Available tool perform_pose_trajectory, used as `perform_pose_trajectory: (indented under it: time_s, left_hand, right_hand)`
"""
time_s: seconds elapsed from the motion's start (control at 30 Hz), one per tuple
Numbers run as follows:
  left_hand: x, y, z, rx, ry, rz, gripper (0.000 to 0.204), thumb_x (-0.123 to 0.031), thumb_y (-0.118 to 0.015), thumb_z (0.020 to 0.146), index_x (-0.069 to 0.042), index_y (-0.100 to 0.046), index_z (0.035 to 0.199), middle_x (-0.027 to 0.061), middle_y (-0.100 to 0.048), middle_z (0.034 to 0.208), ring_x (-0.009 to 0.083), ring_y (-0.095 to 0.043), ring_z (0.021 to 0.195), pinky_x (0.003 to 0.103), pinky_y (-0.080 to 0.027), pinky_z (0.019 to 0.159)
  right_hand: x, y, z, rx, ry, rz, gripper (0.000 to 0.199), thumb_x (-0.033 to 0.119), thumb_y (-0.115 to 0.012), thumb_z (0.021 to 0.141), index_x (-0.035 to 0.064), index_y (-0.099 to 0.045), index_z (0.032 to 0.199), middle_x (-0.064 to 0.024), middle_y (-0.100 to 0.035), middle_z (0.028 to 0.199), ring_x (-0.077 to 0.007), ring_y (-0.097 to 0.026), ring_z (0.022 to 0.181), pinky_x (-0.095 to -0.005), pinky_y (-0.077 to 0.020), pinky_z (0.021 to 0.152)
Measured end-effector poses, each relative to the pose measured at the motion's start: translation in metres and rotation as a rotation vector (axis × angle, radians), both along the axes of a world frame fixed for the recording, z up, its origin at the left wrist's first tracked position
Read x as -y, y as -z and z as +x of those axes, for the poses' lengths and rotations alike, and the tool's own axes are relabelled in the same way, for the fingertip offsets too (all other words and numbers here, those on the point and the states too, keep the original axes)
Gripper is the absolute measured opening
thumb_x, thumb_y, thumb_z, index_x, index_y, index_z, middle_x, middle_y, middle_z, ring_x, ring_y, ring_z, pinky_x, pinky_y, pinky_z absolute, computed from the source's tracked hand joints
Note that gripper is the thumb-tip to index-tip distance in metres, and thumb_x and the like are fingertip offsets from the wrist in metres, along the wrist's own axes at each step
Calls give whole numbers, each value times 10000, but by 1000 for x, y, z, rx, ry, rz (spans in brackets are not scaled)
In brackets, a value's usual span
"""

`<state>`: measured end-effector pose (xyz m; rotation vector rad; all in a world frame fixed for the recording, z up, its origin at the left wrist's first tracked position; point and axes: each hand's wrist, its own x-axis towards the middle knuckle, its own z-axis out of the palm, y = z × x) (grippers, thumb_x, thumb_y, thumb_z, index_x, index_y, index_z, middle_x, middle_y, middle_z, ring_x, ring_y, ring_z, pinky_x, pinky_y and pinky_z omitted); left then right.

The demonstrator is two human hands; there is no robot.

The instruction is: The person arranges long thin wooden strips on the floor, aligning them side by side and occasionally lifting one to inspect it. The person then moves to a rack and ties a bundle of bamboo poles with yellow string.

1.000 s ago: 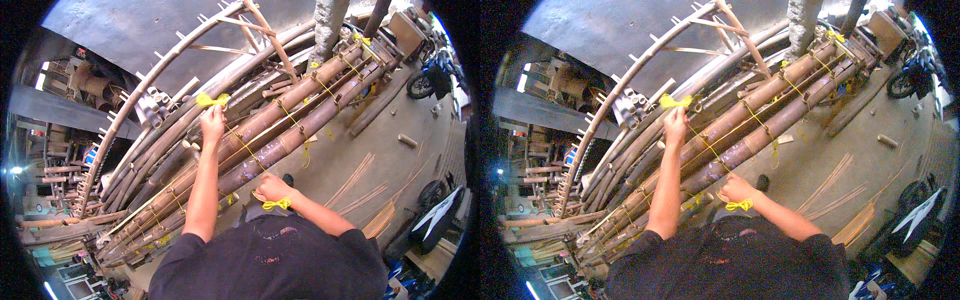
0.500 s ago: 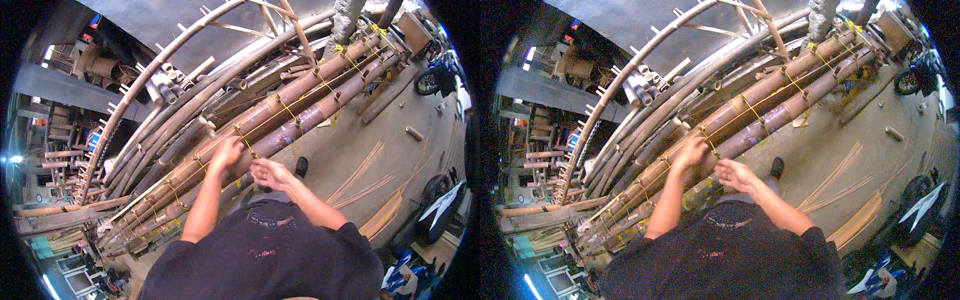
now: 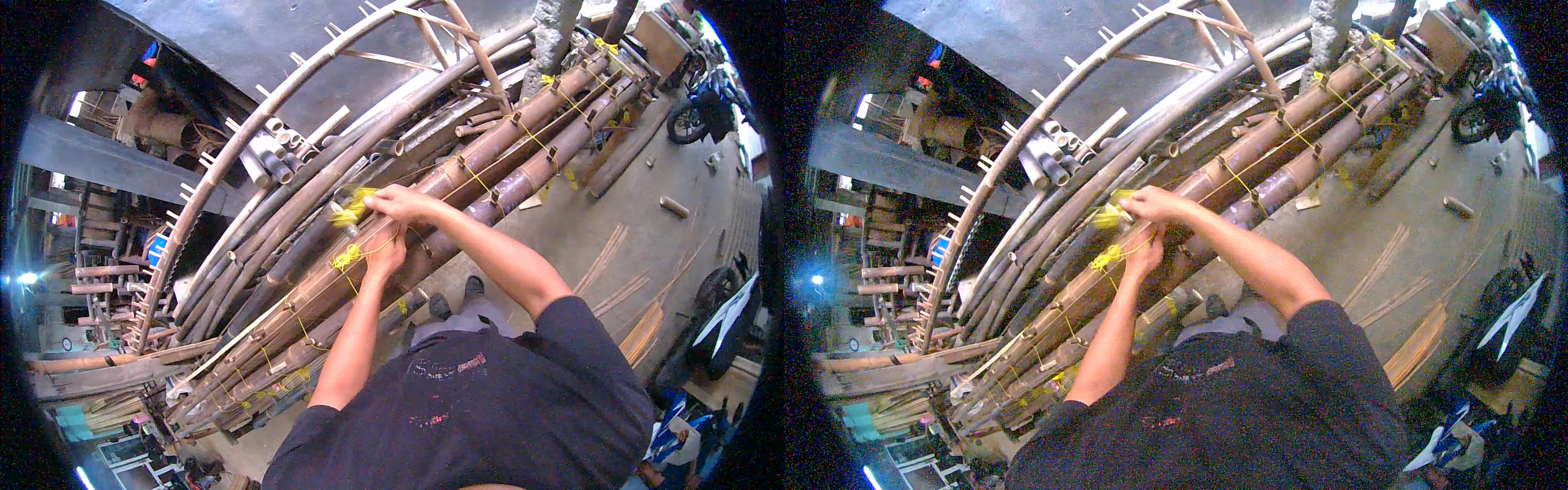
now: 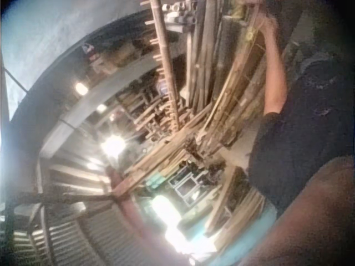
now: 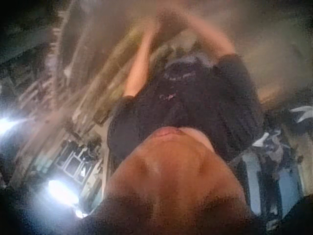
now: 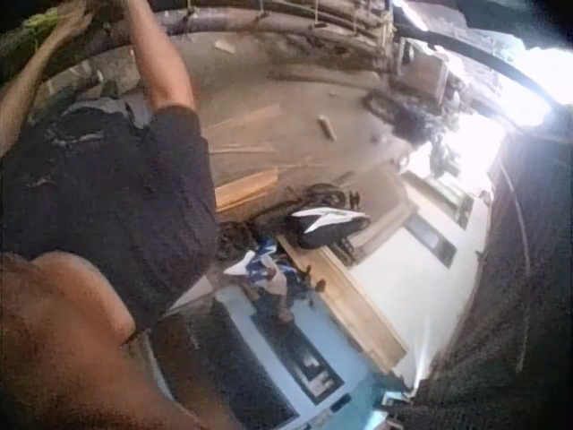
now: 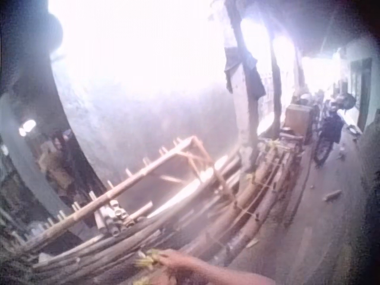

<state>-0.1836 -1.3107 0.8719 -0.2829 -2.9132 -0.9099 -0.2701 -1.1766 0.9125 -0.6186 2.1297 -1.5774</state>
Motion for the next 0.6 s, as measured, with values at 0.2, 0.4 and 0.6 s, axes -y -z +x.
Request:
perform_pose_trajectory:
  time_s: [0.2, 0.4, 0.6]
  left_hand:
    - [3, -10, 5, 158, -120, -28, 286, -325, -526, 994, -90, -685, 1034, 172, -690, 907, 338, -669, 865, 480, -497, 787]
    - [-17, -67, -58, 64, -124, 604, 285, -192, -512, 1035, 12, -700, 973, 57, -659, 753, 122, -602, 704, 311, -503, 679]
    - [46, 30, -115, 183, -270, -24, 408, -384, -519, 989, -36, -697, 1108, 273, -681, 1036, 452, -649, 1007, 534, -504, 852]
  right_hand:
    - [-57, 14, 155, -387, -338, 327, 419, 331, -567, 967, 0, -622, 717, -220, -635, 712, -409, -631, 703, -511, -505, 764]
    - [-43, 58, 175, -393, -139, 289, 463, 390, -531, 973, 83, -701, 670, -170, -670, 672, -343, -655, 674, -464, -500, 848]
    - [-27, 37, 181, -666, -251, 610, 302, 300, -589, 928, 66, -723, 791, -124, -718, 786, -313, -687, 785, -447, -491, 909]
